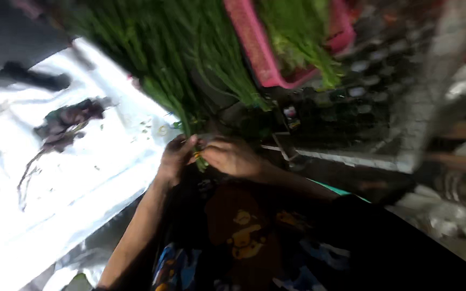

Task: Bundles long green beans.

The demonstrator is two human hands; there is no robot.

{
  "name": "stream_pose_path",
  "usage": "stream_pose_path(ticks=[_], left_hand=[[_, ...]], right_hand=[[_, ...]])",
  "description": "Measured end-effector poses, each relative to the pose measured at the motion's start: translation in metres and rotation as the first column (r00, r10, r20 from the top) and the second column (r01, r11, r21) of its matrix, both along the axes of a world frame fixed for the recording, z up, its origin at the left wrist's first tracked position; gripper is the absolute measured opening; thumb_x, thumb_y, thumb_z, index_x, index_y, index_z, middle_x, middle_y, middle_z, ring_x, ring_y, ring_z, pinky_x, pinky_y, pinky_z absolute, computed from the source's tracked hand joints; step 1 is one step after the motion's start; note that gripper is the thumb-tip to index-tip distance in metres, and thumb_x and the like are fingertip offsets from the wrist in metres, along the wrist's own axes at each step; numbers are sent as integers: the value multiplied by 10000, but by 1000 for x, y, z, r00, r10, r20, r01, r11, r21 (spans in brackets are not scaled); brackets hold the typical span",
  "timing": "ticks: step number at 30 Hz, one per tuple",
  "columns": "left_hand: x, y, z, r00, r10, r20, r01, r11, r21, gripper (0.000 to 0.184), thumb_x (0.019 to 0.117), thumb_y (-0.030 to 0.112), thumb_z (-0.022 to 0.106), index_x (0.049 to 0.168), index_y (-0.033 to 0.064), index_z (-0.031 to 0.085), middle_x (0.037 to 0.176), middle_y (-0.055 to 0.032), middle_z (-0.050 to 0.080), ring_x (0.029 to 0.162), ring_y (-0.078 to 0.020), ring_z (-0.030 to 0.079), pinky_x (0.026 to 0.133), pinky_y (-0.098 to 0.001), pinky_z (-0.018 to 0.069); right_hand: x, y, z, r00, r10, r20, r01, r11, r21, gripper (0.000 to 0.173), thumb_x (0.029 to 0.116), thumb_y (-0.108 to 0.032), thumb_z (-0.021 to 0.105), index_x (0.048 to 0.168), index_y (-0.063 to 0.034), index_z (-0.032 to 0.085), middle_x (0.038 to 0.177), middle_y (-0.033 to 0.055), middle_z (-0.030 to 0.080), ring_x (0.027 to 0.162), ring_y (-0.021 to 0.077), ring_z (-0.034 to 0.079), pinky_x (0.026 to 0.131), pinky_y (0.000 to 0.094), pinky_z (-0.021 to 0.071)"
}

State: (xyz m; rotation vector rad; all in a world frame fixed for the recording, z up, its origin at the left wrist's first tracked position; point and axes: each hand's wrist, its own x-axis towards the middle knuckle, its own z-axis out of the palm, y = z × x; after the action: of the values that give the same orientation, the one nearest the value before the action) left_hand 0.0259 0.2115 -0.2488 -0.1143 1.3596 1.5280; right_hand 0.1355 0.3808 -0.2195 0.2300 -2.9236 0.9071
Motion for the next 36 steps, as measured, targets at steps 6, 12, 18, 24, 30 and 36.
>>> stream_pose_path(ticks=[6, 12, 18, 24, 30, 36], left_hand=[[10, 19, 9, 993, 82, -82, -90, 991, -97, 205, 1078, 154, 480, 1161, 42, 630, 917, -49, 721, 737, -89, 686, 633, -234, 585], [19, 30, 15, 988, 11, -154, -30, 992, -123, 243, 1087, 190, 457, 1212, 58, 619, 931, -19, 719, 749, -71, 685, 637, -226, 582], [41, 61, 30, 973, 37, -226, -94, 964, -248, 235, 1080, 209, 488, 1228, 59, 593, 958, -46, 738, 855, -147, 730, 751, -337, 630], [81, 87, 25, 953, 72, -294, -170, 932, -321, 254, 1079, 242, 504, 1218, 52, 598, 890, -15, 721, 745, -96, 699, 654, -267, 603], [125, 131, 35, 885, 169, -434, -348, 860, -374, 167, 1076, 219, 512, 1127, 77, 584, 717, 50, 605, 554, -24, 573, 525, -208, 528], [141, 146, 41, 905, 335, -262, -401, 877, -265, 262, 1058, 400, 546, 1135, 158, 610, 725, 11, 617, 518, -56, 561, 462, -216, 508]], right_hand=[[-4, 10, 5, 999, 45, 4, -44, 994, -98, 163, 999, -118, 609, 908, -44, 723, 866, 88, 691, 870, 245, 681, 776, 383, 569], [4, 21, -4, 996, 40, -82, -49, 992, -120, 186, 1014, -160, 598, 944, -30, 711, 877, 100, 692, 869, 250, 692, 763, 384, 576], [23, 55, -9, 991, 70, -116, -104, 942, -320, 96, 935, -97, 661, 932, -13, 708, 873, 115, 687, 828, 237, 687, 711, 372, 575], [52, 96, -16, 979, 196, 57, -129, 812, -569, 154, 974, -75, 624, 1041, 39, 702, 946, 164, 700, 864, 252, 687, 789, 376, 564], [71, 120, -20, 968, 165, 191, 9, 732, -681, 177, 1000, -44, 614, 1111, 32, 728, 1074, 167, 737, 1005, 255, 716, 945, 427, 566], [77, 145, -23, 983, 148, 107, -41, 747, -663, 141, 964, -130, 698, 1050, -47, 773, 1020, 80, 739, 943, 132, 707, 885, 300, 590]])
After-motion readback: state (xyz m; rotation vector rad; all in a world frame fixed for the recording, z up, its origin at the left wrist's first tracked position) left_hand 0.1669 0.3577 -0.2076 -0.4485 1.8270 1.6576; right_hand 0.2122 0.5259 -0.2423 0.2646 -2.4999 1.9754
